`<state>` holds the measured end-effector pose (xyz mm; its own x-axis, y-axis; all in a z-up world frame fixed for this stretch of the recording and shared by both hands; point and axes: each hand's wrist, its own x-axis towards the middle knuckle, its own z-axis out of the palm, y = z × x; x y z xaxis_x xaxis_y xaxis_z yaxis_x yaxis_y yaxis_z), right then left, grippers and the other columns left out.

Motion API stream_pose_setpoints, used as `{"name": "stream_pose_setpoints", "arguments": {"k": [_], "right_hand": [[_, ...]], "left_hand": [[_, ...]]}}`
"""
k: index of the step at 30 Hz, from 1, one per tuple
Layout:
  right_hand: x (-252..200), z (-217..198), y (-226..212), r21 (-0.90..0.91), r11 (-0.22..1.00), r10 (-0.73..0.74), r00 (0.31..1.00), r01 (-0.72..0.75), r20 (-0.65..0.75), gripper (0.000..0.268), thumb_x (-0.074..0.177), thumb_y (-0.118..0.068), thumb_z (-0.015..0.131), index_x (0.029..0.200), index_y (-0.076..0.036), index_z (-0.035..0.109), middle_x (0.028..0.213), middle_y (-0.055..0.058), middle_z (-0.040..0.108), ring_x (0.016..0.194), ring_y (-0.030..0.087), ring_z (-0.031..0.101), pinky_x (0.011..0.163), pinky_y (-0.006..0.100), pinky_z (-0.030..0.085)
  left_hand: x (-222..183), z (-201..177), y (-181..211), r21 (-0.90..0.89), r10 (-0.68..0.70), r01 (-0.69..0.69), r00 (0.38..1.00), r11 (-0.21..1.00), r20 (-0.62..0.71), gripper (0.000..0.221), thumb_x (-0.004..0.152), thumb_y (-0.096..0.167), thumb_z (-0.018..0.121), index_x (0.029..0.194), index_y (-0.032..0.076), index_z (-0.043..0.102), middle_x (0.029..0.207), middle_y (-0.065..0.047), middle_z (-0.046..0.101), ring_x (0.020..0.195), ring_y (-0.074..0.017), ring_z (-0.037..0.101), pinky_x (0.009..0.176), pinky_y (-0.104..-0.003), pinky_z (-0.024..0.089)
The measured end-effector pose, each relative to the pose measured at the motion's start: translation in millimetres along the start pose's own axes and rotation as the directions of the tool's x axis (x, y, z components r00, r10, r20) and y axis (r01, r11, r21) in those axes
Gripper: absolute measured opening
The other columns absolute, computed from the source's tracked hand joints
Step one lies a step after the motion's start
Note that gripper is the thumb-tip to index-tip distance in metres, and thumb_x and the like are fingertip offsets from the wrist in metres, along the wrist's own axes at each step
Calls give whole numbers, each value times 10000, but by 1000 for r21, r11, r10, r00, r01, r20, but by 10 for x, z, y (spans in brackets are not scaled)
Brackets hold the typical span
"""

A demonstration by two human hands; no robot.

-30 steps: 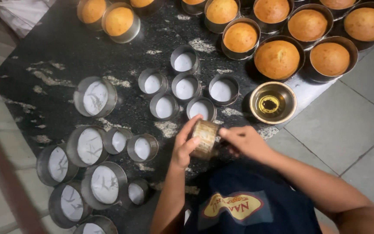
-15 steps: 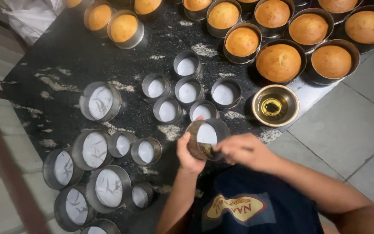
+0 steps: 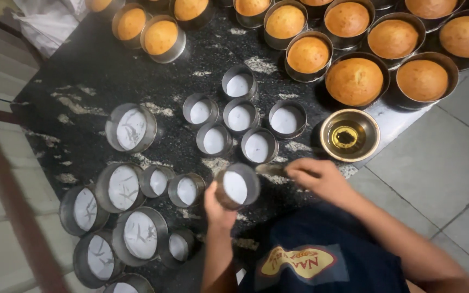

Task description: Greasing the inside of metal cake tins using a brush and oil.

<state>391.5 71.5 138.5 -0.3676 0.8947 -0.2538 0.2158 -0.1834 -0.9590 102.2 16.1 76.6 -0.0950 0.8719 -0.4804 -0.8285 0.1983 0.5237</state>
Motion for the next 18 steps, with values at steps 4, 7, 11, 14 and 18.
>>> {"name": "stream_pose_setpoints", "arguments": {"k": [4,7,11,14,18], "right_hand": [[-156,-281,133,-175,982,25,972,-67,-234,262,892,-213,734,1118,-81,752,886,74,773,753,161,713,698,323,565],[-285,-455,341,-321,940,-252,865,113,-435,263,919,-165,727,1139,-23,752,1053,93,758,923,164,713,819,308,551],[-362,-603,531,-35,999,0,744,-32,-668,268,964,-154,688,1178,5,718,985,106,744,863,159,724,777,283,559],[-351,-671,739,63,998,45,683,1,-729,263,992,-161,672,1182,19,701,966,105,734,852,159,719,771,273,563],[-286,-684,863,108,994,63,666,27,-743,260,1007,-171,662,1168,30,692,953,94,737,831,152,722,749,270,566]], "left_hand": [[225,-1128,-43,19,-60,70,941,997,-333,512,917,330,470,1325,45,589,1257,-138,674,1157,-320,641,951,-506,517],[405,-1947,-152,86,124,-99,923,991,-364,430,984,253,548,1311,-17,625,1301,-146,675,1249,-307,606,1064,-451,492],[95,-1236,-2,979,724,4,673,203,-152,352,954,206,559,1203,16,718,1219,-173,712,1150,-361,641,1028,-478,488],[3,-589,34,959,740,31,642,-283,198,304,941,202,604,1155,23,725,1200,-203,694,1129,-409,600,984,-506,454],[209,-81,-137,989,502,-16,860,-145,88,377,994,350,501,1128,66,708,1125,-176,708,1039,-369,667,930,-485,505]]}}
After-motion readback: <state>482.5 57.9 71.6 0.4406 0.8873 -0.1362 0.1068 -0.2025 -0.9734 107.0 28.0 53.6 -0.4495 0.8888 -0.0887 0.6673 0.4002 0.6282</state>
